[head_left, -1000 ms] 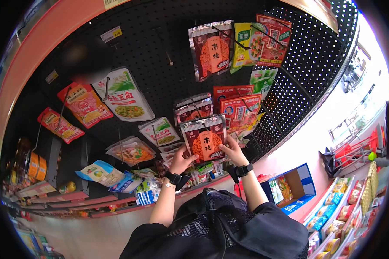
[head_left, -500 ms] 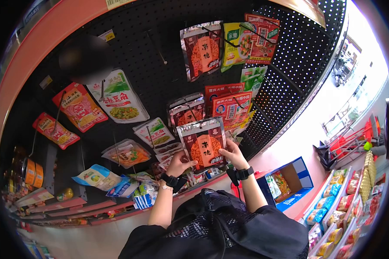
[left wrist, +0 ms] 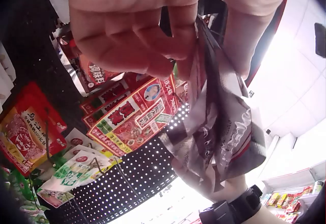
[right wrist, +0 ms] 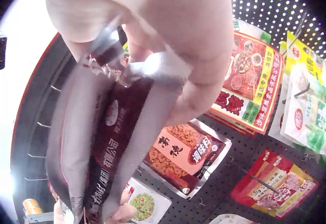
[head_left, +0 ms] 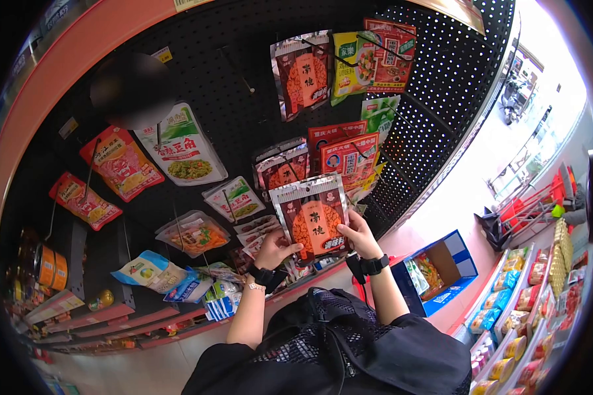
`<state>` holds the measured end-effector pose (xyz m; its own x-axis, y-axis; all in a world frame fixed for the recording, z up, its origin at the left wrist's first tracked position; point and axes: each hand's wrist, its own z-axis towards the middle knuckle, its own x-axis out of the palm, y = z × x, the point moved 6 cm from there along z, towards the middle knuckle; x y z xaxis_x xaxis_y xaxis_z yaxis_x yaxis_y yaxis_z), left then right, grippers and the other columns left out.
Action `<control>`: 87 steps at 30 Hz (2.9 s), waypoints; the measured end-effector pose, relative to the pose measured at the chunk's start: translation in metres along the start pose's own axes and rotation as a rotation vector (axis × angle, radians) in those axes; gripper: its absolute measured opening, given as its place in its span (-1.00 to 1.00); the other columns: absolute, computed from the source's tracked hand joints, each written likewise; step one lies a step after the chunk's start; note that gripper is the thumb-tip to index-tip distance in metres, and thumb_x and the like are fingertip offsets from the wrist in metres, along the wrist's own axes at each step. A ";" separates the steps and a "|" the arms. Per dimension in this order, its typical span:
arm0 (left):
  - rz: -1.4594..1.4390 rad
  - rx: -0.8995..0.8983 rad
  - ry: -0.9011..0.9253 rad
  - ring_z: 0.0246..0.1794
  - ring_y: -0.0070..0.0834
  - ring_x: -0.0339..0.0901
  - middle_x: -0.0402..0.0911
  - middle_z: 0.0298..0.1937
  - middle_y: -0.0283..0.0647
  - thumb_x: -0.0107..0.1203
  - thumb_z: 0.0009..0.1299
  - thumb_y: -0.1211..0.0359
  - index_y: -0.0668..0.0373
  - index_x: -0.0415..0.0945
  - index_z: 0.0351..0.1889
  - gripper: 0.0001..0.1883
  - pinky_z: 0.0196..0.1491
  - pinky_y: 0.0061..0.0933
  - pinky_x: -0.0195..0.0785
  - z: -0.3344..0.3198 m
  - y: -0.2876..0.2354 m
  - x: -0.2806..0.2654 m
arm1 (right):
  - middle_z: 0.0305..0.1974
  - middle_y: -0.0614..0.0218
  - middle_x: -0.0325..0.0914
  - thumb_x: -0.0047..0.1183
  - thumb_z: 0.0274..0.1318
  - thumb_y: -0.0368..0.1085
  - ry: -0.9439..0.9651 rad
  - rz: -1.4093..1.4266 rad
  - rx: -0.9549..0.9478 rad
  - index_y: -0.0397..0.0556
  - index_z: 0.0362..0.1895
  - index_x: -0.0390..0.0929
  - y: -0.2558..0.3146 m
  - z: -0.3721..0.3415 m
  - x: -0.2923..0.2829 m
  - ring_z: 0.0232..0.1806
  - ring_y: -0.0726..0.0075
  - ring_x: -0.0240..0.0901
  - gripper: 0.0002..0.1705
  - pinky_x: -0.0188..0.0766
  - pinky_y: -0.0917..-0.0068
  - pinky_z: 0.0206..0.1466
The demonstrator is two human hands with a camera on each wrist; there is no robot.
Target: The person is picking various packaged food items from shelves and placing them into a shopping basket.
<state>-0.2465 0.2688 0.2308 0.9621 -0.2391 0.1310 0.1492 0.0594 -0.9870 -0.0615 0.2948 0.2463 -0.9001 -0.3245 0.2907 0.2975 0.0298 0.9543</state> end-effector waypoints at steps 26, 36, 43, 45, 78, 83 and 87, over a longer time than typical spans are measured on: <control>-0.031 -0.121 0.089 -0.17 -0.59 0.32 0.38 -0.15 -0.29 0.14 0.02 0.41 0.29 0.24 -0.10 -0.53 -0.12 -0.57 0.20 -0.062 0.010 0.004 | -0.05 0.30 0.22 -0.21 0.02 -0.38 0.018 0.230 0.011 -0.12 0.06 -0.02 -0.021 -0.046 0.043 -0.07 0.52 0.20 -0.51 0.20 0.56 -0.05; -0.349 -0.286 0.171 -0.34 -0.57 0.39 0.44 -0.27 -0.29 0.13 -0.05 0.52 0.27 0.29 -0.17 -0.57 -0.33 -0.62 0.25 -0.084 0.061 0.025 | -0.38 0.49 0.25 -0.02 -0.08 -0.25 0.149 -0.405 0.005 -0.14 0.02 0.12 0.036 -0.105 0.061 -0.36 0.69 0.12 -0.45 0.17 0.70 -0.31; -0.478 -0.115 0.330 -0.13 -0.37 0.34 0.37 -0.13 -0.16 0.17 -0.07 0.50 0.28 0.21 -0.07 -0.45 -0.07 -0.38 0.21 -0.070 0.052 0.064 | -0.12 0.34 0.28 0.10 -0.20 -0.22 0.238 0.015 -0.064 -0.16 -0.04 0.22 0.051 -0.130 0.039 -0.07 0.49 0.18 -0.41 0.15 0.52 -0.02; -0.617 -0.126 0.418 -0.08 -0.29 0.31 0.35 -0.09 -0.12 0.18 -0.09 0.50 0.27 0.22 -0.05 -0.42 -0.03 -0.26 0.18 -0.062 0.055 0.081 | -0.07 0.32 0.23 0.11 -0.22 -0.23 0.253 0.037 -0.090 -0.15 -0.04 0.21 0.052 -0.136 0.033 -0.01 0.46 0.14 -0.41 0.11 0.48 0.02; 1.198 -0.218 0.696 0.17 -0.07 -0.13 -0.24 0.23 -0.08 0.05 0.01 0.17 0.16 -0.02 0.12 -0.27 0.04 -0.07 0.03 -0.031 0.194 0.355 | -0.52 0.14 0.47 0.04 -0.47 -0.15 -1.056 -0.670 0.449 -0.09 -0.48 0.48 -0.002 -0.313 -0.366 -0.47 0.21 0.42 -0.65 0.32 0.42 -0.37; 1.150 -0.221 0.699 0.13 -0.12 -0.02 -0.22 0.23 -0.08 0.02 0.04 0.17 0.16 0.02 0.11 -0.32 0.05 -0.18 0.06 -0.034 0.189 0.349 | -0.50 0.07 0.46 0.07 -0.52 -0.12 -0.843 -0.662 0.601 -0.19 -0.47 0.48 -0.093 -0.269 -0.393 -0.43 0.19 0.43 -0.56 0.32 0.42 -0.31; 1.099 -0.347 0.712 0.12 -0.06 0.00 -0.15 0.21 -0.01 -0.03 0.08 0.15 0.20 0.08 0.08 -0.38 0.08 -0.22 0.01 -0.047 0.197 0.346 | -0.47 0.29 0.42 0.14 -0.50 -0.18 -0.793 -0.255 0.741 -0.14 -0.41 0.42 -0.127 -0.246 -0.381 -0.47 0.34 0.36 -0.57 0.32 0.41 -0.42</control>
<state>0.1047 0.1523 0.0775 0.2040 -0.6784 -0.7058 -0.7804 0.3226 -0.5357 0.3215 0.1818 -0.0030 -0.9347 0.2867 -0.2101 0.0498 0.6908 0.7213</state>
